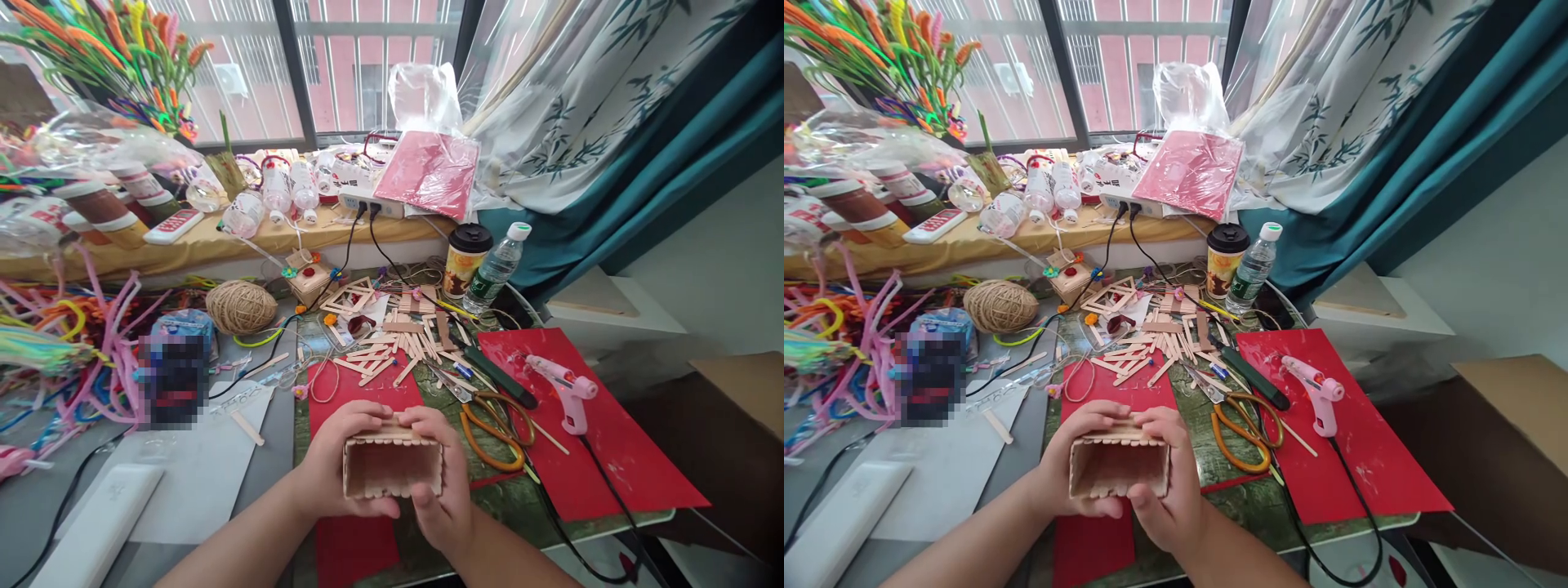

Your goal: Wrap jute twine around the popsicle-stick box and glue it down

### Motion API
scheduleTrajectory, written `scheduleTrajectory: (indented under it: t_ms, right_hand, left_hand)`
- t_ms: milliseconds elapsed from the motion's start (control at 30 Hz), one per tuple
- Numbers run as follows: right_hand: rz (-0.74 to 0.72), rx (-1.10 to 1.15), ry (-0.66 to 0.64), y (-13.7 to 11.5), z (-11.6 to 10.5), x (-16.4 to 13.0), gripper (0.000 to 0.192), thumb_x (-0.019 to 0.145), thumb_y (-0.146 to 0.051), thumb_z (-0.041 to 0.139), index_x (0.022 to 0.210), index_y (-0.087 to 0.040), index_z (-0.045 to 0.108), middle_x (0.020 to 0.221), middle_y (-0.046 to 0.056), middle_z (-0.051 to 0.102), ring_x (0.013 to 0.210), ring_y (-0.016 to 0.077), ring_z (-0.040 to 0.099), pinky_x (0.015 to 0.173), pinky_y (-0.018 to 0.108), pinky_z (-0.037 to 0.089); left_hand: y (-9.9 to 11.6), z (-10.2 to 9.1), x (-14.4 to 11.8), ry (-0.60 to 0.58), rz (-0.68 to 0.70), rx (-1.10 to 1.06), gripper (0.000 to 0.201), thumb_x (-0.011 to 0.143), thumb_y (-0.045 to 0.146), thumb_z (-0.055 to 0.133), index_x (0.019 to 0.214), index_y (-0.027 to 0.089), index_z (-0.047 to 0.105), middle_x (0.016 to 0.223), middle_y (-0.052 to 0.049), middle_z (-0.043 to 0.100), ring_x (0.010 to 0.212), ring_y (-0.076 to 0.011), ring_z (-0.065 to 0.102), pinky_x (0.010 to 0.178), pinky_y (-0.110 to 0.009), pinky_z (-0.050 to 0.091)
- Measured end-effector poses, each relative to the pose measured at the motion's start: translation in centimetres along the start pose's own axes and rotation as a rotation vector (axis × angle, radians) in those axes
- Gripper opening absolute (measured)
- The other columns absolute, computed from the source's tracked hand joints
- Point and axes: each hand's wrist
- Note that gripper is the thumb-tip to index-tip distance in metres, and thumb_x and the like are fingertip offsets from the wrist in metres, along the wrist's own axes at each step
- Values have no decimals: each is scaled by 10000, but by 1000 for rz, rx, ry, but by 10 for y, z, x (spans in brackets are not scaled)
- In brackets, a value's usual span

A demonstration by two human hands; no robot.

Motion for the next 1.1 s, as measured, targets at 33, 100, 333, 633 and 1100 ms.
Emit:
scheduleTrajectory:
  t_ms: [33, 100, 333, 633, 1100]
  right_hand:
    - [27, 15, -10, 1, 0, 1, 449, 1009, -615, 561, 1341, -314, 523, 1254, 121, 577, 1178, 340, 621, 996, 557, 555]
    - [92, 31, -8, 3, 1, 1, 447, 1009, -604, 588, 1331, -301, 525, 1262, 119, 561, 1171, 321, 622, 980, 508, 564]
    - [343, 119, 64, 13, 7, 2, 509, 988, -573, 660, 1376, -288, 495, 1297, 119, 594, 1152, 296, 651, 988, 433, 568]
    - [453, 109, 160, 24, 8, 18, 464, 1075, -601, 460, 1283, -243, 670, 1322, 107, 700, 1251, 288, 647, 1105, 457, 487]
    - [319, 324, 536, -50, 16, 19, 512, 945, -526, 698, 1379, -254, 679, 1497, 91, 642, 1400, 279, 584, 1183, 471, 451]
  left_hand:
    - [-1, 1, -1, -1, -42, -17, 882, 620, 549, 979, 1359, 320, 556, 1249, -156, 673, 1167, -362, 694, 1003, -502, 581]
    - [-3, 3, -2, 18, -153, -75, 813, 631, 549, 975, 1300, 308, 581, 1188, -126, 690, 1094, -331, 715, 964, -455, 587]
    - [-9, 1, 4, 18, -425, -216, 728, 704, 557, 932, 1259, 249, 576, 1161, -88, 672, 1035, -286, 685, 910, -372, 550]
    - [-30, -9, 15, 378, -444, -299, 516, 956, 644, 591, 1116, 175, 734, 1148, -127, 740, 1104, -305, 679, 1004, -412, 523]
    - [78, 1, 12, 543, -130, 56, 415, 1044, 459, 571, 1383, 242, 672, 1458, -122, 675, 1374, -283, 625, 1218, -498, 439]
Point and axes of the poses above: each hand's wrist, its own x-axis towards the middle knuckle, its own z-axis out of the palm, y = z × x
